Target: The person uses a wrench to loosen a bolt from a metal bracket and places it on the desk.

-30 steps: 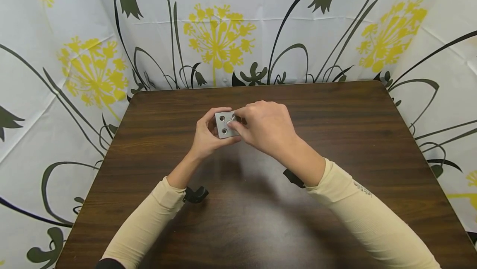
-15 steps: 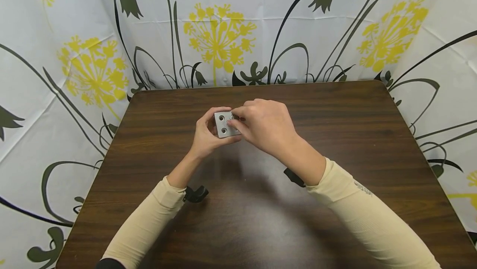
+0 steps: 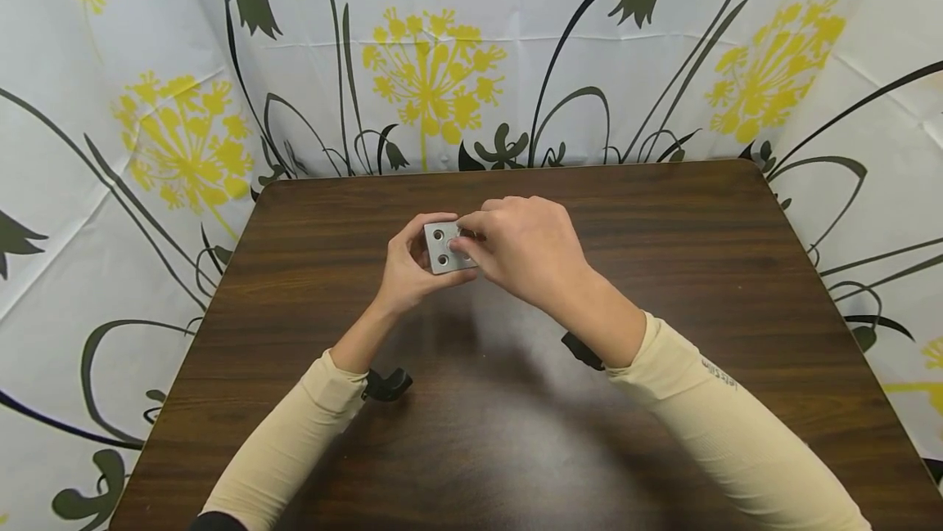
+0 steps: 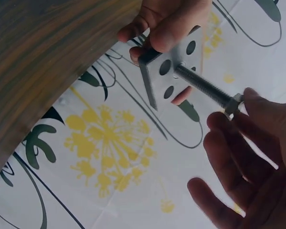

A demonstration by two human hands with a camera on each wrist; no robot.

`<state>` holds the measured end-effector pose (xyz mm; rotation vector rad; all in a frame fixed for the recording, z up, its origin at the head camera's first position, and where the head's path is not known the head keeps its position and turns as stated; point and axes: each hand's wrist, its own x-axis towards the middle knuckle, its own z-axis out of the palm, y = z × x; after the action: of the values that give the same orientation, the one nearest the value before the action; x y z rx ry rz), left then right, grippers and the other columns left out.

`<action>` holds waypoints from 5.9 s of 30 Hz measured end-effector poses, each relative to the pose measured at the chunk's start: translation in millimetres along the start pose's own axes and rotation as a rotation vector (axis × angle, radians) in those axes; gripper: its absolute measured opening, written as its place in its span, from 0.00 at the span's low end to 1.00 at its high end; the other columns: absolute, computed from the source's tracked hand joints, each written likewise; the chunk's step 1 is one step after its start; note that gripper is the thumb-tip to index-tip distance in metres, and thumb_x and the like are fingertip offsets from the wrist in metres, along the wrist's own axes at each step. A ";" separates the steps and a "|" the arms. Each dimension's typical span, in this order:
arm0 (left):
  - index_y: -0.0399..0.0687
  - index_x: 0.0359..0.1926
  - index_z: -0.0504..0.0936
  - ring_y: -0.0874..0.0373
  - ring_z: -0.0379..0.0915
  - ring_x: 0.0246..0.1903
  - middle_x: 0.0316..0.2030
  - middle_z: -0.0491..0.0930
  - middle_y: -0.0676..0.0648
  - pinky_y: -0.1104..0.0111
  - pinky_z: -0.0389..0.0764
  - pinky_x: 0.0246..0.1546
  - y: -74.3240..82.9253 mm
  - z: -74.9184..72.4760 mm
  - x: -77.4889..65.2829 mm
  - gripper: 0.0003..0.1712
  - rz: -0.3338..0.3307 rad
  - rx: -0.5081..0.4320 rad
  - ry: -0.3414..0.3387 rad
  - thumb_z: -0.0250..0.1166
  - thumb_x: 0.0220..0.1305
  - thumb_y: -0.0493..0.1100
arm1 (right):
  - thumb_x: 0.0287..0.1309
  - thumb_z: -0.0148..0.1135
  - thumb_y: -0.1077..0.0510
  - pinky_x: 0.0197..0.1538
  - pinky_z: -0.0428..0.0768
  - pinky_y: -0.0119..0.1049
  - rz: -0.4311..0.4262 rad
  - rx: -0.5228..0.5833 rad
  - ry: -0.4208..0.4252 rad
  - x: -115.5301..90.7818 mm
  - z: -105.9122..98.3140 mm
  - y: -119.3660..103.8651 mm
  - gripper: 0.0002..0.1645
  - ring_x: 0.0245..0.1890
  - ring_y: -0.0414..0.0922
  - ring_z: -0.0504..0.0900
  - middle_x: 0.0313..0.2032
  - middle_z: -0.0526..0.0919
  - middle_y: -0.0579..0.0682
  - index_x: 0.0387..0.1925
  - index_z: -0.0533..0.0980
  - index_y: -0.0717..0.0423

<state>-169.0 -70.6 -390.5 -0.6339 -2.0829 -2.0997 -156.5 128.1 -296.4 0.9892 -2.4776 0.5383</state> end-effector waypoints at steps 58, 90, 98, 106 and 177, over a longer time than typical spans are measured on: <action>0.28 0.57 0.74 0.55 0.76 0.37 0.46 0.78 0.44 0.68 0.81 0.34 0.1 0.9 1.8 0.39 0.030 0.021 -0.001 0.77 0.38 0.21 | 0.57 0.71 0.51 0.23 0.74 0.39 -0.015 -0.049 0.007 -1.7 0.8 -2.7 0.11 0.24 0.43 0.79 0.30 0.85 0.43 0.41 0.87 0.48; 0.31 0.56 0.75 0.54 0.76 0.39 0.45 0.78 0.43 0.67 0.81 0.35 -2.6 1.9 1.6 0.39 0.033 0.015 -0.004 0.77 0.38 0.21 | 0.53 0.73 0.59 0.28 0.77 0.39 -0.028 0.013 -0.030 -4.8 0.4 -1.4 0.16 0.33 0.43 0.78 0.36 0.84 0.43 0.46 0.86 0.47; 0.31 0.57 0.75 0.55 0.76 0.40 0.46 0.77 0.34 0.68 0.81 0.35 -2.5 0.8 1.8 0.39 0.052 0.020 -0.006 0.77 0.38 0.21 | 0.57 0.70 0.43 0.20 0.72 0.39 0.058 -0.027 0.011 -3.2 1.5 -3.0 0.17 0.25 0.41 0.78 0.31 0.85 0.41 0.43 0.87 0.46; 0.31 0.56 0.75 0.54 0.76 0.39 0.45 0.78 0.42 0.67 0.81 0.35 -2.8 0.9 1.9 0.39 0.054 0.022 0.006 0.77 0.38 0.21 | 0.55 0.72 0.58 0.28 0.78 0.39 0.030 0.034 -0.084 -2.6 -1.9 -4.7 0.18 0.36 0.42 0.78 0.40 0.84 0.42 0.49 0.85 0.44; 0.30 0.56 0.75 0.55 0.75 0.40 0.45 0.78 0.40 0.68 0.81 0.36 -2.5 -1.2 1.1 0.39 0.047 0.041 0.032 0.77 0.38 0.21 | 0.54 0.74 0.53 0.26 0.78 0.40 -0.006 -0.005 0.025 -5.6 0.5 -2.3 0.17 0.37 0.43 0.80 0.39 0.84 0.43 0.47 0.85 0.48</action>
<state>-171.2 -71.4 -392.4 -0.6331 -2.0675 -2.0236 -151.3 129.4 -299.1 0.9813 -2.4519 0.5392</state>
